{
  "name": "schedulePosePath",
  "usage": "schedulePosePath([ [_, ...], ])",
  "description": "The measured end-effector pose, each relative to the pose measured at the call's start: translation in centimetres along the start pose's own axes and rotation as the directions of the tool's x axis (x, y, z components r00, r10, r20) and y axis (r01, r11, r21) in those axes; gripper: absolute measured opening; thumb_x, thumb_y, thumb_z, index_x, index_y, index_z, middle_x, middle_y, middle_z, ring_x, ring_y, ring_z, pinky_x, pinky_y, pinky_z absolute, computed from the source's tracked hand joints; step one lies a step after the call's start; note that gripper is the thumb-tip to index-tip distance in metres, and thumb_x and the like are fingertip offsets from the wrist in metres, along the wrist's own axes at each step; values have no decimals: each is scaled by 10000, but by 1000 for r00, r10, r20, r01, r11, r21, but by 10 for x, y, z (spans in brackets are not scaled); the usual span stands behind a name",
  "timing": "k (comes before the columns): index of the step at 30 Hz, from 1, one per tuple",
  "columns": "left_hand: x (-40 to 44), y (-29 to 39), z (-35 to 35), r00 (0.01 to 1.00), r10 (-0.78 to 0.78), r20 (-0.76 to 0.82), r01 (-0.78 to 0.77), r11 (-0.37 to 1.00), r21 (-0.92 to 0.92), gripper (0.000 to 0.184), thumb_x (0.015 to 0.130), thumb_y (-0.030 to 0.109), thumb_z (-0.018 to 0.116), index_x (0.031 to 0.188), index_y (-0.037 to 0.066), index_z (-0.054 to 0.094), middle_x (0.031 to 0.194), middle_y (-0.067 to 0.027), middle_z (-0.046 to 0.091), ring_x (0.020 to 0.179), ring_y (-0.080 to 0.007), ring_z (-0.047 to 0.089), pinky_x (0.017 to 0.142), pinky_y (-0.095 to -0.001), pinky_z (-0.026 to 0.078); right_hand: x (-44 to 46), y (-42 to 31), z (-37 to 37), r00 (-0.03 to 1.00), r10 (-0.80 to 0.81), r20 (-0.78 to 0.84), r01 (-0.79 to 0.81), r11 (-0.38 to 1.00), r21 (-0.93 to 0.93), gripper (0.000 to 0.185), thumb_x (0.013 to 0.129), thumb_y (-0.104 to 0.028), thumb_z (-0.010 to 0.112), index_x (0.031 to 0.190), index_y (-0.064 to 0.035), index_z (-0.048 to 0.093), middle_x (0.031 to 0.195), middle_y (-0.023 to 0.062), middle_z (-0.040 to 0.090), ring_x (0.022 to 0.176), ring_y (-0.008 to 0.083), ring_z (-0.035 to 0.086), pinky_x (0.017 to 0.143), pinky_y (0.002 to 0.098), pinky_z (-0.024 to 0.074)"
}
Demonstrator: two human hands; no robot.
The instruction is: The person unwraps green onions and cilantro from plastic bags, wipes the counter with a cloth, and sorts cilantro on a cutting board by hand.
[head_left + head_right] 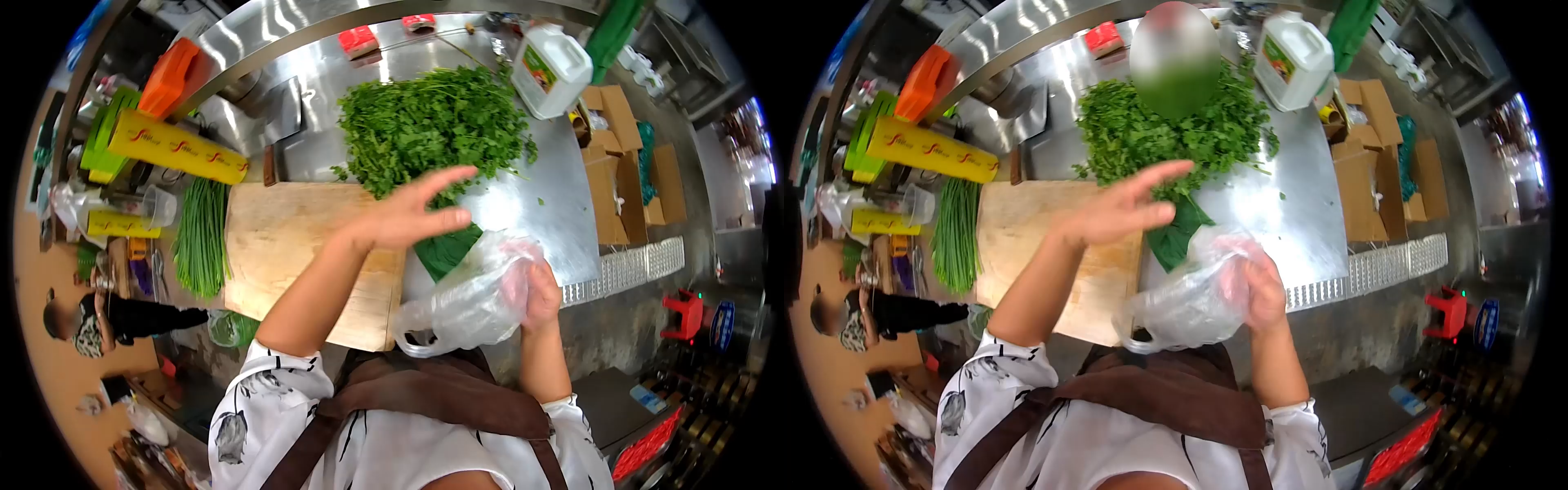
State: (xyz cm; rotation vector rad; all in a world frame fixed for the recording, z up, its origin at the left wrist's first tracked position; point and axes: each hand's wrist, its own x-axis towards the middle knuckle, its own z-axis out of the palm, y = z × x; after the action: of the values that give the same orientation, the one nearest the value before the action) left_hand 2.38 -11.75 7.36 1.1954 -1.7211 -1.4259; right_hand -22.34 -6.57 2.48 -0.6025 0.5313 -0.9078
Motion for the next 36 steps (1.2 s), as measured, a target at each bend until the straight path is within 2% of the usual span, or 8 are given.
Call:
schedulePosePath([
  [7, -77, -18, 57, 1000, -24, -17, 17, 948, -317, 750, 784, 217, 687, 1378, 38, 266, 1271, -136, 460, 1167, -213, 457, 975, -327, 369, 34, 22, 54, 983, -176, -51, 146, 922, -359, 426, 863, -196, 530, 1217, 29, 454, 1027, 87, 566, 861, 159, 551, 790, 283, 448],
  [10, -115, -34, 36, 751, -512, -417, 14, 644, -765, 339, 799, -24, 515, 1137, -42, 504, 987, -117, 612, 780, -227, 632, 690, -330, 541, 37, 29, 71, 935, -251, 250, 334, 392, -857, 759, 723, -273, 702, 1331, -10, 332, 1280, 154, 401, 1093, 244, 472, 905, 372, 403],
  [13, -171, -52, 2, 686, -675, -271, -106, 276, -955, 363, 776, -53, 484, 1138, -55, 495, 997, -131, 599, 813, -234, 628, 706, -355, 543, 28, 52, 111, 849, -19, 528, 525, 139, -839, 1110, 600, -450, 795, 1398, -22, 152, 1461, 200, 88, 1269, 338, 324, 977, 436, 357],
  [19, -274, -59, 14, 707, -550, -445, -96, 549, -830, 549, 766, 94, 589, 1255, -52, 386, 1175, -169, 516, 1074, -265, 526, 903, -382, 433, 41, 155, 177, 689, 62, 722, 719, 65, -692, 738, 662, -100, 680, 1319, -28, 352, 1260, 228, 429, 1084, 380, 479, 874, 417, 426],
  [24, -387, -62, -8, 758, -130, -640, -315, 786, -532, 1246, 611, 184, 812, 1404, 61, -142, 1474, -158, 41, 1353, -333, 136, 1063, -372, 219, 27, 239, 254, 946, -50, 321, 306, 468, -829, 699, 650, 21, 562, 1315, -48, 357, 980, 201, 580, 926, 325, 568, 801, 362, 453],
  [27, -426, -81, -5, 691, -207, -692, 166, 978, -127, 971, 661, 131, 760, 1413, 88, 147, 1413, -163, 268, 1292, -281, 301, 1028, -355, 285, 4, 297, 296, 903, 181, 390, 219, 588, -778, 749, 724, 11, 567, 1384, -57, 220, 992, 183, 585, 951, 230, 579, 808, 300, 455],
  [32, -514, -127, -19, 406, -375, -833, -43, 903, -428, 342, 692, -1, 666, 1022, 34, 587, 942, -16, 625, 867, -88, 557, 792, -249, 456, -6, 328, 341, 675, 567, 472, -226, 768, -600, 898, 769, -30, 615, 1422, -39, -1, 1224, 182, 473, 1030, 214, 539, 888, 334, 425],
  [36, -577, -174, -32, 27, -194, -981, 326, 929, -175, 216, 739, 91, 651, 946, 30, 637, 935, -91, 593, 939, -220, 542, 782, -333, 471, 18, 335, 350, 518, 586, 623, 217, 615, -759, 898, 737, -16, 637, 1423, -44, 57, 1300, 188, 400, 999, 224, 550, 893, 365, 423],
])
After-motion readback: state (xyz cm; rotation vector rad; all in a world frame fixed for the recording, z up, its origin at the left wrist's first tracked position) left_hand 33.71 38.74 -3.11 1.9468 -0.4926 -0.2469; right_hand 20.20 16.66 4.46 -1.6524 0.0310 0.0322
